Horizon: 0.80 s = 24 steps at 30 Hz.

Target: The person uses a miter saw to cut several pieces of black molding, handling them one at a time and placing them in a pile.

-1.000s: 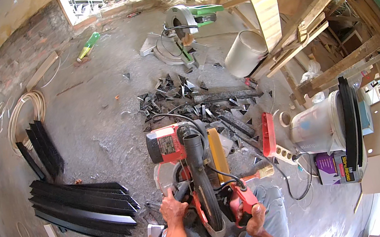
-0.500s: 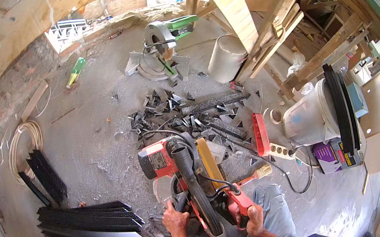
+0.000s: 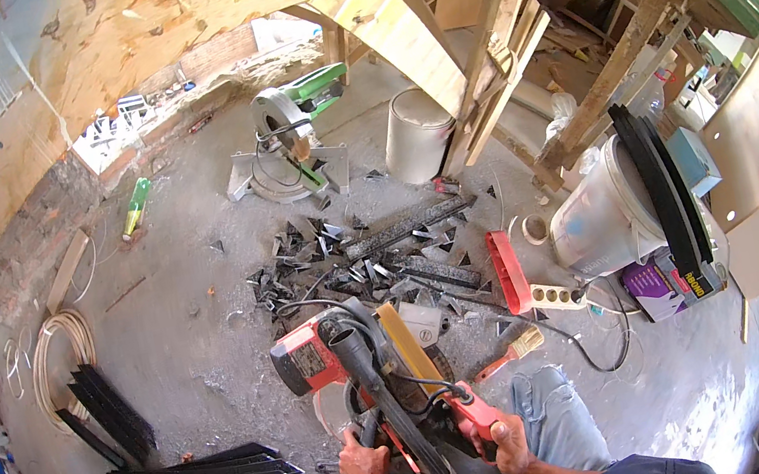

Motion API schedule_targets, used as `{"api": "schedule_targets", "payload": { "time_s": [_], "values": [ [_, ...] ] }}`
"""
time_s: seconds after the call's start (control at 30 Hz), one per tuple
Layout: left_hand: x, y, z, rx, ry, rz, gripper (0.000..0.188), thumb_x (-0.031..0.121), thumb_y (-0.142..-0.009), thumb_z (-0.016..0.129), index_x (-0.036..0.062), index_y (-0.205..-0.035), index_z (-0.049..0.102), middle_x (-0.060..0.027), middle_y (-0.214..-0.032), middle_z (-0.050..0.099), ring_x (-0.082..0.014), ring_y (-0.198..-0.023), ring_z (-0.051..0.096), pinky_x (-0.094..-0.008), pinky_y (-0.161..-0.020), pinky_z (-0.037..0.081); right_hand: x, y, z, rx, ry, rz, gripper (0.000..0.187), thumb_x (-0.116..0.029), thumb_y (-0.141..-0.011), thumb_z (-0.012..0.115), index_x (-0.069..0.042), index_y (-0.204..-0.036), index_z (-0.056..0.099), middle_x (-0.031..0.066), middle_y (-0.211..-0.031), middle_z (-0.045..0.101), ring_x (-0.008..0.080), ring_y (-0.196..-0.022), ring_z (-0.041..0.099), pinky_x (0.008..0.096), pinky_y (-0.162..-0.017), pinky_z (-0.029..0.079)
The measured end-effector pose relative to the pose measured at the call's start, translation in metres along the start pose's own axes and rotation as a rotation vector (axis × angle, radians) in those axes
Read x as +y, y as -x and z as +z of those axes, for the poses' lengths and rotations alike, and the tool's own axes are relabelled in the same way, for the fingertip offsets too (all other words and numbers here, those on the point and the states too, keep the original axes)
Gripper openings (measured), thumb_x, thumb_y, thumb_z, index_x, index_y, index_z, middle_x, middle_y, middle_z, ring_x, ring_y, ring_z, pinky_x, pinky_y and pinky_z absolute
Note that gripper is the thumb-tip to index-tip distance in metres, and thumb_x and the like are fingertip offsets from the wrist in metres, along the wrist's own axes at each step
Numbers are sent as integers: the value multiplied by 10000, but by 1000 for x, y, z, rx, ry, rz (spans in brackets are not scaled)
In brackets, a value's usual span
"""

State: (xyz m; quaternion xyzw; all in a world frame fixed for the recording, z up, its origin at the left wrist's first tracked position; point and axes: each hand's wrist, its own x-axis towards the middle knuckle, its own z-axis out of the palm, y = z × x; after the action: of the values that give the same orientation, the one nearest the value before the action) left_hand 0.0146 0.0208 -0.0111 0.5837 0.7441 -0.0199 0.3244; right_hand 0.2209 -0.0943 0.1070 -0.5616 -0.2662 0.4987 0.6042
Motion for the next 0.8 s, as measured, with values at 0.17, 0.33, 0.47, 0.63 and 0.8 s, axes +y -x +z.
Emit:
{"api": "schedule_targets", "payload": {
  "time_s": [0.17,0.33,0.47,0.63,0.8],
  "values": [
    [6,5,-4,28,-26,3,618,182,-595,734,109,-1170,520,-262,-917,694,-472,-900,676,-527,-822,552,2,0,-3,-13,1,30,655,-621,-952,523,24,-1024,609,36,-823,590,88,-673,507,252,-590,412],
    [6,4,-4,22,-26,-7,596,177,-605,725,103,-1162,529,-276,-928,690,-482,-913,669,-534,-834,546,0,0,-1,-20,12,21,654,-622,-958,508,22,-1009,606,41,-820,582,97,-678,510,258,-598,414],
    [5,4,-5,23,20,10,582,177,-606,726,97,-1153,543,-280,-935,689,-489,-920,665,-536,-843,540,2,1,-2,-12,14,32,653,-624,-958,506,20,-1006,604,49,-823,578,104,-678,511,263,-598,414],
    [7,6,-9,23,28,20,587,190,-613,727,96,-1163,545,-278,-936,689,-487,-919,665,-532,-843,541,5,0,-2,-16,7,37,646,-618,-959,511,19,-1005,606,49,-823,578,105,-680,513,264,-601,416],
    [11,7,-11,20,23,-9,591,265,-632,795,88,-1152,574,-294,-972,686,-495,-950,658,-537,-845,526,6,0,-4,-25,-11,33,643,-616,-958,517,18,-1008,608,42,-822,576,99,-677,509,263,-601,416]
  ]
}}
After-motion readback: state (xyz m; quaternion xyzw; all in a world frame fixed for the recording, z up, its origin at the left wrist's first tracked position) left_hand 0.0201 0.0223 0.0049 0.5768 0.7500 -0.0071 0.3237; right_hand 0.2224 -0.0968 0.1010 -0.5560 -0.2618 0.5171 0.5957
